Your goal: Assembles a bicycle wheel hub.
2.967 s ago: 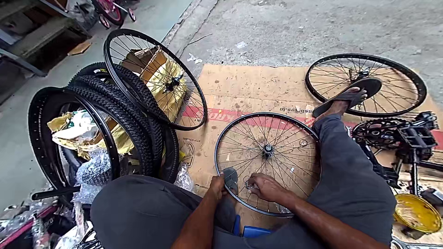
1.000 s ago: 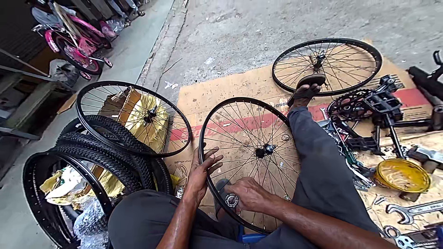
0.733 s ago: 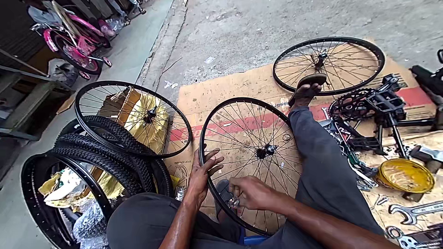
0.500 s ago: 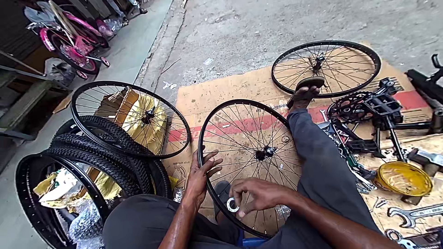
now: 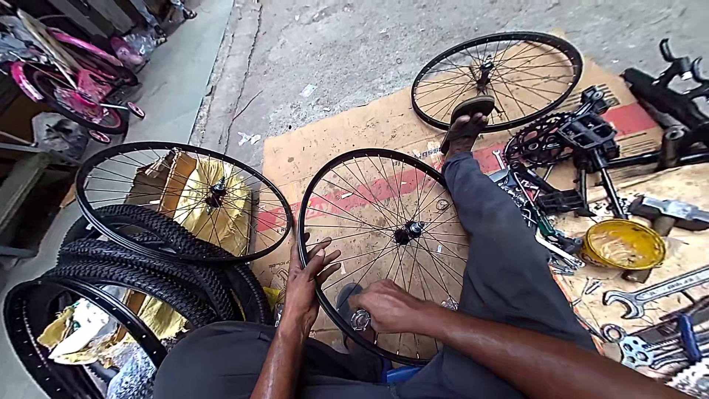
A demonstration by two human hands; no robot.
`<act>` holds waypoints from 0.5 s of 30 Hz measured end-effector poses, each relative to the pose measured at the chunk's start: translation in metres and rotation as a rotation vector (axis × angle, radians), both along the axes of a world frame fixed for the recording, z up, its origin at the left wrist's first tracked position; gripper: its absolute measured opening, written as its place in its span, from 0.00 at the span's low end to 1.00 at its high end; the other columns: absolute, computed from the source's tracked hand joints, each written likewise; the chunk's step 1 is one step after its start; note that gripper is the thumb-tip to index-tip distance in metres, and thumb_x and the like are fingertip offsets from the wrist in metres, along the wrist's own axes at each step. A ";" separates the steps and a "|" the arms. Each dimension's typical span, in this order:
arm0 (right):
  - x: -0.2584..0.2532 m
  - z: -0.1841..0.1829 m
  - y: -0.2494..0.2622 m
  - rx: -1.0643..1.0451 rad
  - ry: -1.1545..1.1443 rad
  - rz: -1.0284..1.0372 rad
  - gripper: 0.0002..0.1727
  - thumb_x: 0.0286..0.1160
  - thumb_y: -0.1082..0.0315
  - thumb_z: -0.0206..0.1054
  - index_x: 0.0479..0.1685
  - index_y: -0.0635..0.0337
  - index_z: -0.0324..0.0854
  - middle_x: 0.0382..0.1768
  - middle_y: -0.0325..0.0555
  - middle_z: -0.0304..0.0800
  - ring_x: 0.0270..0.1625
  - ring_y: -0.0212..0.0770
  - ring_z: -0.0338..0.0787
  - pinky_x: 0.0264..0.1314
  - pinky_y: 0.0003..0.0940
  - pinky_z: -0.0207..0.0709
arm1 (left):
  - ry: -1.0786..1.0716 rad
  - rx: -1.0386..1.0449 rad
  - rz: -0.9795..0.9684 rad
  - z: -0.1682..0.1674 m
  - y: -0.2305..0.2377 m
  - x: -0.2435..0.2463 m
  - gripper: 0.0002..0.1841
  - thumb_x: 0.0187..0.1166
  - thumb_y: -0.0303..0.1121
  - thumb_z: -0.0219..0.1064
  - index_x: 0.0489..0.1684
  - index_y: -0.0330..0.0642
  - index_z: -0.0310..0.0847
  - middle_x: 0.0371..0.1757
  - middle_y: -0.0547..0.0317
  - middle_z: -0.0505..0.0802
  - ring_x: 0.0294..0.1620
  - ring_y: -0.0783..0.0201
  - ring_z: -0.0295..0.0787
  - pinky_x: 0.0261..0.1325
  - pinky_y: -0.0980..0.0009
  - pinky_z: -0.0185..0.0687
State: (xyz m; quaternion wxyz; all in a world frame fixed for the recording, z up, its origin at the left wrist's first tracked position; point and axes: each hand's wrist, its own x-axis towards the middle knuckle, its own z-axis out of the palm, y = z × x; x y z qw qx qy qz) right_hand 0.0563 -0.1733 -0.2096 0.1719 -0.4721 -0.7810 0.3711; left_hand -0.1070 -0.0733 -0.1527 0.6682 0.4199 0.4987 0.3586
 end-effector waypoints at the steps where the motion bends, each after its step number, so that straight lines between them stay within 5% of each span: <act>1: 0.008 0.004 0.004 -0.066 0.053 0.078 0.14 0.68 0.64 0.76 0.52 0.56 0.87 0.38 0.49 0.92 0.44 0.52 0.91 0.50 0.57 0.81 | -0.002 -0.001 0.000 0.000 0.000 0.000 0.28 0.91 0.28 0.55 0.89 0.56 0.55 0.73 0.47 0.87 0.62 0.44 0.92 0.63 0.51 0.89; 3: 0.028 0.008 0.010 -0.197 0.275 0.184 0.22 0.68 0.57 0.82 0.56 0.59 0.85 0.46 0.47 0.91 0.48 0.44 0.89 0.59 0.47 0.82 | -0.005 0.001 -0.003 0.000 0.001 0.000 0.28 0.91 0.28 0.55 0.89 0.56 0.54 0.73 0.47 0.87 0.62 0.43 0.92 0.64 0.50 0.89; 5: 0.029 0.004 0.008 -0.222 0.372 0.084 0.16 0.66 0.59 0.83 0.46 0.59 0.87 0.44 0.43 0.90 0.47 0.37 0.89 0.56 0.39 0.83 | 0.000 0.004 -0.009 -0.001 0.000 -0.001 0.29 0.91 0.28 0.54 0.90 0.57 0.54 0.74 0.48 0.86 0.62 0.44 0.92 0.63 0.51 0.89; 7: 0.013 0.001 0.002 -0.117 0.169 -0.035 0.14 0.69 0.64 0.79 0.51 0.55 0.85 0.41 0.44 0.92 0.40 0.42 0.91 0.48 0.46 0.86 | 0.010 0.004 -0.015 -0.001 0.001 0.000 0.29 0.91 0.28 0.54 0.90 0.57 0.53 0.74 0.47 0.86 0.62 0.44 0.92 0.63 0.51 0.89; 10: 0.004 0.004 0.002 -0.058 -0.008 0.054 0.14 0.69 0.66 0.73 0.53 0.55 0.86 0.39 0.52 0.92 0.45 0.56 0.91 0.50 0.61 0.80 | -0.006 0.009 -0.001 -0.003 0.002 0.002 0.28 0.91 0.28 0.54 0.90 0.54 0.54 0.72 0.45 0.87 0.61 0.43 0.92 0.62 0.50 0.89; 12: 0.024 0.011 0.009 -0.178 0.173 0.192 0.23 0.70 0.57 0.80 0.59 0.59 0.84 0.43 0.51 0.91 0.46 0.50 0.90 0.57 0.55 0.80 | -0.011 0.013 -0.003 -0.003 0.001 0.001 0.28 0.91 0.28 0.54 0.90 0.54 0.53 0.72 0.45 0.87 0.60 0.43 0.93 0.62 0.51 0.90; 15: 0.028 0.004 0.007 -0.214 0.357 0.092 0.18 0.67 0.59 0.82 0.49 0.59 0.87 0.48 0.45 0.90 0.50 0.40 0.88 0.60 0.43 0.81 | -0.010 0.018 -0.014 -0.003 0.001 -0.002 0.28 0.91 0.28 0.55 0.89 0.55 0.54 0.72 0.45 0.87 0.60 0.43 0.93 0.61 0.51 0.90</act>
